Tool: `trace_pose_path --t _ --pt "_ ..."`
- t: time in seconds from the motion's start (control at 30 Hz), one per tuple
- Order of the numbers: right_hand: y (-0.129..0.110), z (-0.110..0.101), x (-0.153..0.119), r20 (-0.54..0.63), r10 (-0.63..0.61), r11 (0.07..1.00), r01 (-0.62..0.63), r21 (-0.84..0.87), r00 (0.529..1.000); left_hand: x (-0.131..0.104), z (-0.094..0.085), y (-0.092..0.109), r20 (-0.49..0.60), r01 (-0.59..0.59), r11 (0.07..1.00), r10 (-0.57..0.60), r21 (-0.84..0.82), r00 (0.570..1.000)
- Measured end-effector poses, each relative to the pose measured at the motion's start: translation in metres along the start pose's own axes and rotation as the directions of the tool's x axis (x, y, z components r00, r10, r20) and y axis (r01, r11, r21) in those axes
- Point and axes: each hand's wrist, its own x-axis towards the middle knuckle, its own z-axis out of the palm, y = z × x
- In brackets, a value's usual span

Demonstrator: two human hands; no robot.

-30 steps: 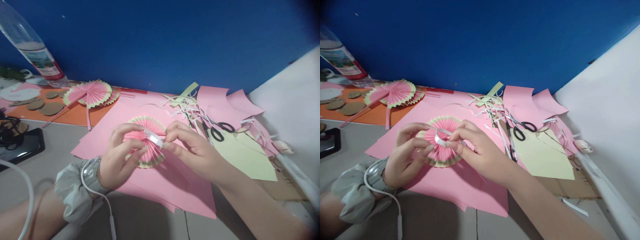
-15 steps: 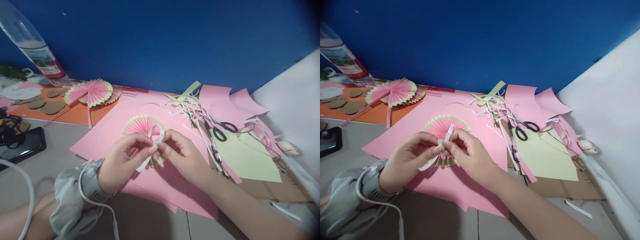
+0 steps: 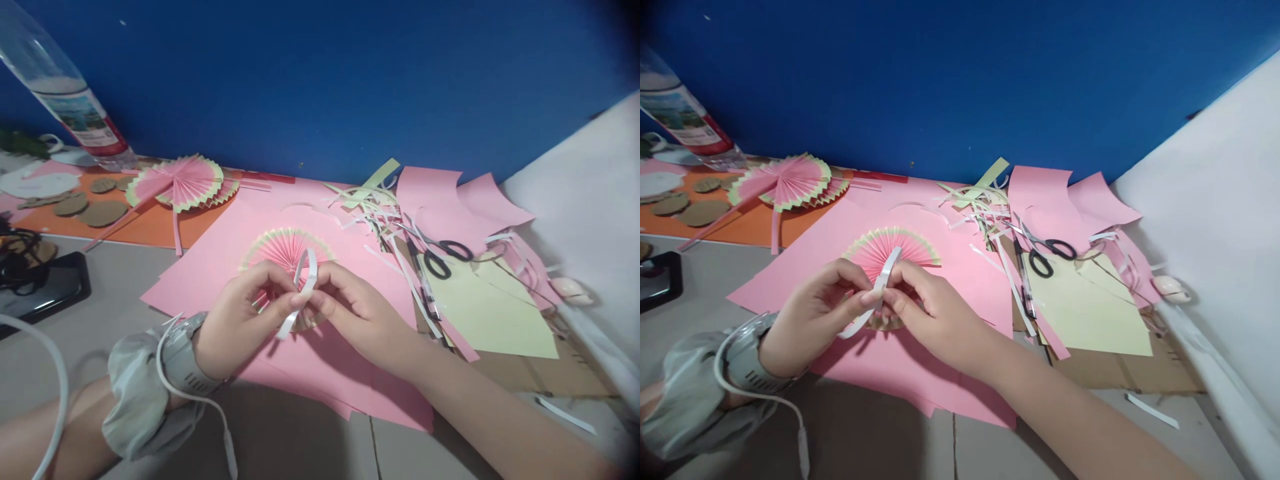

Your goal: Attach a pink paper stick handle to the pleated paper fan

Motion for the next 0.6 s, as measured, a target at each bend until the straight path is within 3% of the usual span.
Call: trace_pose_path --t 0.17,0.3,0.4,0.6 --pt "-0.0024 -0.0004 -0.0013 0.025 -0.002 0.998 0.004 -0.07 1.0 0.0005 0.0019 -0.0016 0.054 0.096 0.994 -0.093 -0.056 0.994" --pt "-0.0041 -0.0014 -0.0014 0.028 -0.038 0.994 0.041 -0.102 0.999 0.0039 0.0006 -0.0006 0.035 0.008 0.991 -0.012 0.132 0.999" --pt "-0.0053 -0.0019 -0.0013 0.019 -0.057 0.992 0.059 -0.112 0.998 0.0058 -0.002 0.0009 0.09 -0.093 0.955 0.07 0.281 0.993" --pt "-0.0085 0.002 -0.0024 -0.048 0.035 0.998 -0.033 0.045 0.998 0.0045 -0.0035 0.0003 0.146 -0.145 0.933 0.102 0.328 0.984"
